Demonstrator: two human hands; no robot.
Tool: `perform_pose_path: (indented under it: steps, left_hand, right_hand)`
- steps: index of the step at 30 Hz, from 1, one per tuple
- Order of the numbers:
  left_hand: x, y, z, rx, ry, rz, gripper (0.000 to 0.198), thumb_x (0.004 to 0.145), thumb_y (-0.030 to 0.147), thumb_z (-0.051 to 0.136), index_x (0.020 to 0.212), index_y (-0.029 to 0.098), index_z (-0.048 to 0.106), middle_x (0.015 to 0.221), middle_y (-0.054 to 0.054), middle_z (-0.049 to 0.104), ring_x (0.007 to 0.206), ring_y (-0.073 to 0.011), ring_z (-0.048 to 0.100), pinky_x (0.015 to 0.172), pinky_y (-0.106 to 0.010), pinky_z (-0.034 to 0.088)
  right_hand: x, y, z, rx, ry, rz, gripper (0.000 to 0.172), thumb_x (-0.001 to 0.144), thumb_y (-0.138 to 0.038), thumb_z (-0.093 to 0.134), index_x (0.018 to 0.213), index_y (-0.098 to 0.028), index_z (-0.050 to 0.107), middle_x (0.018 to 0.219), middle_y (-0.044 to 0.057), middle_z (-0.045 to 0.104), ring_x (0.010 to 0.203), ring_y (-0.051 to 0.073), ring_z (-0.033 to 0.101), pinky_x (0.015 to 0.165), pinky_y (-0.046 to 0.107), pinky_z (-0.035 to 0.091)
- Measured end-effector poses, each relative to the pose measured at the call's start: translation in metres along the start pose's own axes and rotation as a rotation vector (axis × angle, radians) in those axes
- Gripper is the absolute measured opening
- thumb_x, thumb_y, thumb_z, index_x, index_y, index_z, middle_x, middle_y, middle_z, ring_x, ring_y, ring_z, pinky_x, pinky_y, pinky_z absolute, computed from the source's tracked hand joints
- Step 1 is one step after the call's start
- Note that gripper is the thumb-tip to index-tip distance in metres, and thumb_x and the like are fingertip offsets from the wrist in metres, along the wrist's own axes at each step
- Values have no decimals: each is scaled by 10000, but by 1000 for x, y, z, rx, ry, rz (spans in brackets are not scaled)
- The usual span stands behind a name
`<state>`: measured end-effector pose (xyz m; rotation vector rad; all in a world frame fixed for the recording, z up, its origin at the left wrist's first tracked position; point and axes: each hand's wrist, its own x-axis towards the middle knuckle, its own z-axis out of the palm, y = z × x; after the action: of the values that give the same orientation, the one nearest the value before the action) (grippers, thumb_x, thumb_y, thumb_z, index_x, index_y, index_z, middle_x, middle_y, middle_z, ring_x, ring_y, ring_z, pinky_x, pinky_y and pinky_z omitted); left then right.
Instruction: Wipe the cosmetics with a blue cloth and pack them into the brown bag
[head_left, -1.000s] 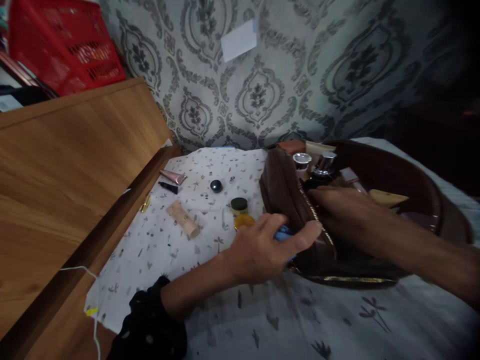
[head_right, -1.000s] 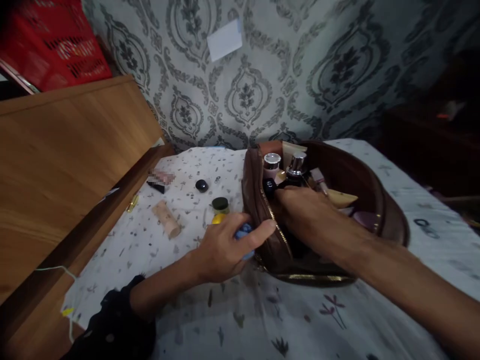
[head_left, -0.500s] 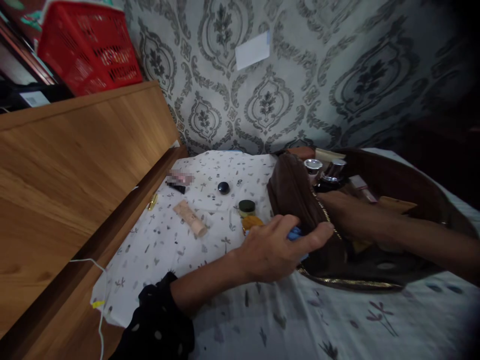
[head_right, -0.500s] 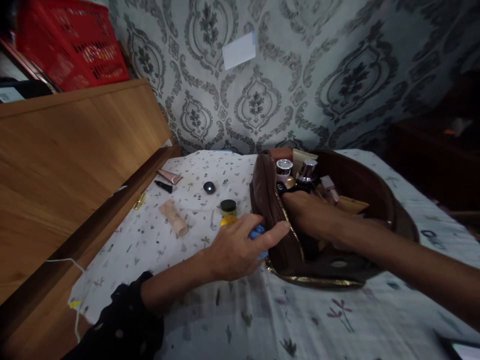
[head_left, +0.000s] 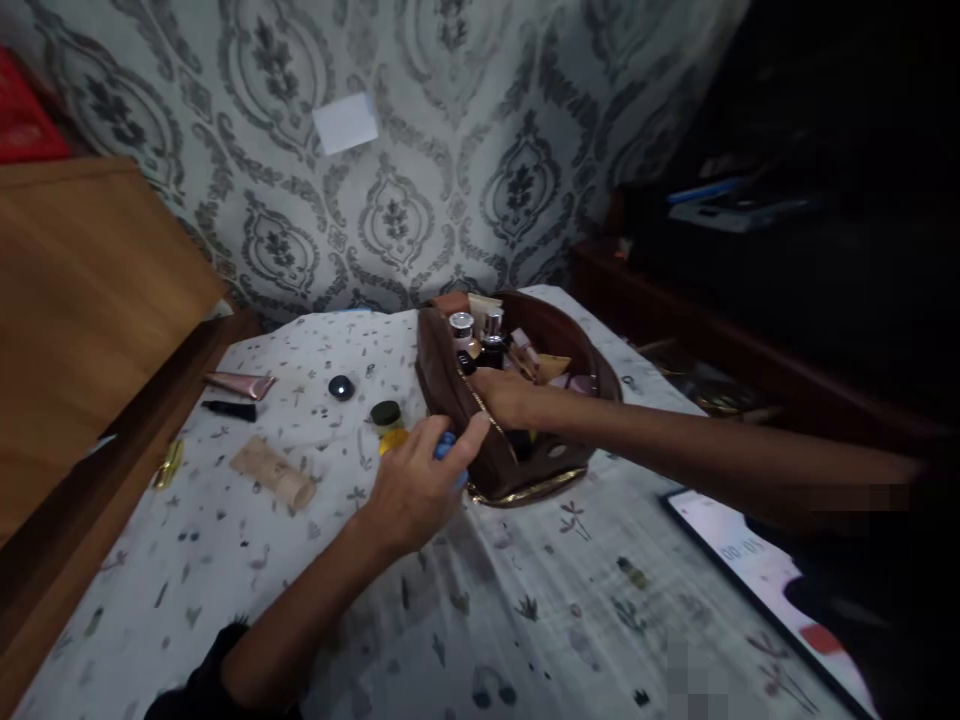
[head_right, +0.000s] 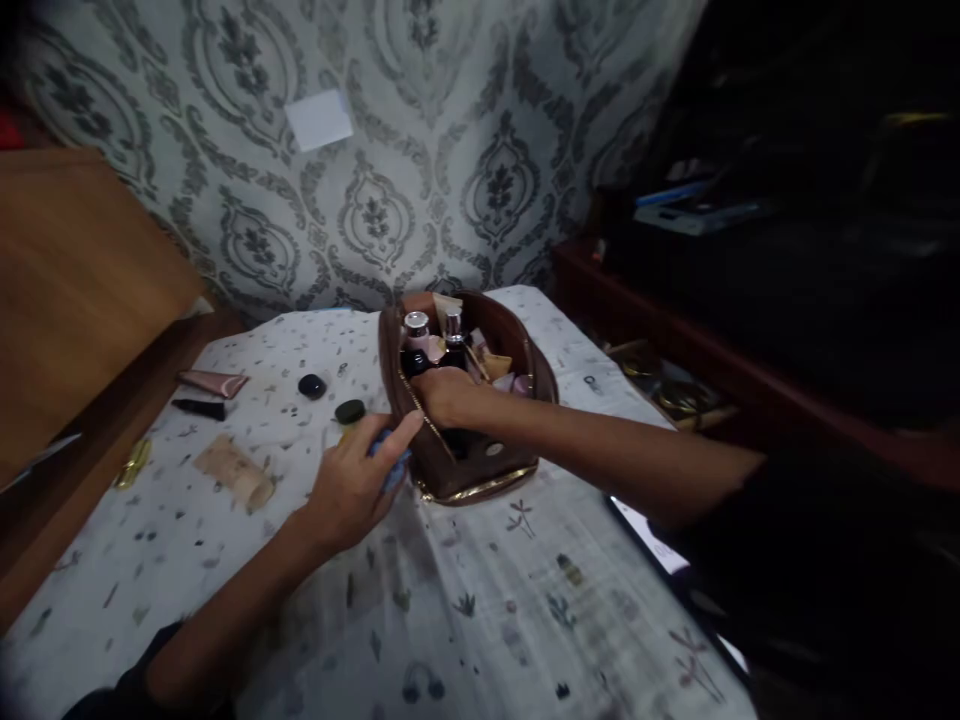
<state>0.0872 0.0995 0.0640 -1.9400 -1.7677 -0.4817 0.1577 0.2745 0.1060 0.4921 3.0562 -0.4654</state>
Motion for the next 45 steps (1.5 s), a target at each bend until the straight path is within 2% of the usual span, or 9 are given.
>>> perform_pose_path:
  steps: [5, 9, 12, 17, 27, 31, 34, 40, 45]
  left_hand:
    - [0, 0, 2, 5, 67, 9, 675, 929, 148, 431, 1553, 229, 187, 1061, -102, 570, 921, -208, 609, 605, -243, 499]
    - [-1, -1, 3, 4, 74, 19, 703, 940, 146, 426, 1580, 235, 149, 1066, -109, 568, 883, -209, 609, 589, -251, 492]
    - [-2, -2, 4, -6, 80, 29, 718, 935, 134, 435, 1587, 239, 152, 1077, -114, 565, 865, -211, 605, 611, -266, 506]
    - [-4, -5, 7, -47, 90, 44, 738, 924, 127, 457, 1590, 238, 160, 1112, -131, 565, 901, -221, 610, 637, -282, 528]
    - [-2, -9, 0, -213, 97, -8, 631, 930, 124, 458, 1525, 241, 285, 1125, -109, 613, 989, -214, 631, 741, -294, 540]
    - [-12, -42, -12, -262, 179, -317, 457, 961, 192, 484, 1413, 224, 432, 1108, -77, 635, 988, -184, 629, 841, -299, 521]
    - [-27, -63, -16, -300, 96, -555, 276, 991, 280, 448, 1216, 204, 588, 1097, -73, 632, 1032, -201, 622, 905, -334, 507]
    - [-56, -56, 10, -438, -237, -510, 496, 955, 393, 540, 1417, 237, 457, 1331, -107, 542, 1212, -241, 556, 994, -388, 484]
    - [-60, -50, 22, -493, -204, -531, 447, 915, 335, 600, 1337, 212, 519, 1246, -103, 584, 1141, -244, 581, 984, -398, 476]
  right_hand:
    - [-21, -3, -34, -50, -3, 53, 183, 845, -107, 578, 973, -94, 709, 918, 151, 735, 766, 239, 694, 624, 290, 462]
    - [-64, -2, -53, -52, 264, 58, 291, 898, -79, 516, 641, -182, 606, 639, 33, 614, 548, 129, 497, 549, 272, 317]
    - [-103, -8, -39, 211, 592, 58, 359, 985, -212, 457, 647, -214, 578, 527, -23, 531, 464, 110, 394, 498, 270, 305]
    - [-130, -15, 18, 570, 799, 88, 186, 955, -188, 510, 892, -193, 685, 703, -12, 709, 551, 109, 625, 529, 208, 462]
    - [-121, -17, 57, 565, 893, 23, 151, 948, -188, 544, 1010, -192, 682, 771, 9, 753, 549, 114, 675, 586, 211, 562]
    - [-129, -18, 69, 507, 923, 34, 153, 944, -186, 563, 1054, -215, 665, 708, -21, 739, 538, 116, 680, 572, 206, 566]
    - [-129, -28, 74, 516, 899, -61, 162, 941, -159, 563, 1059, -223, 654, 749, -21, 747, 580, 110, 693, 609, 197, 577]
    - [-98, -59, 100, 589, 486, -179, 383, 947, -175, 471, 1318, -203, 560, 1127, 109, 689, 944, 198, 719, 851, 338, 616]
    - [-60, -68, 142, 630, 457, -60, 647, 878, -159, 494, 1504, -164, 332, 1496, 190, 434, 1420, 287, 421, 1175, 499, 378]
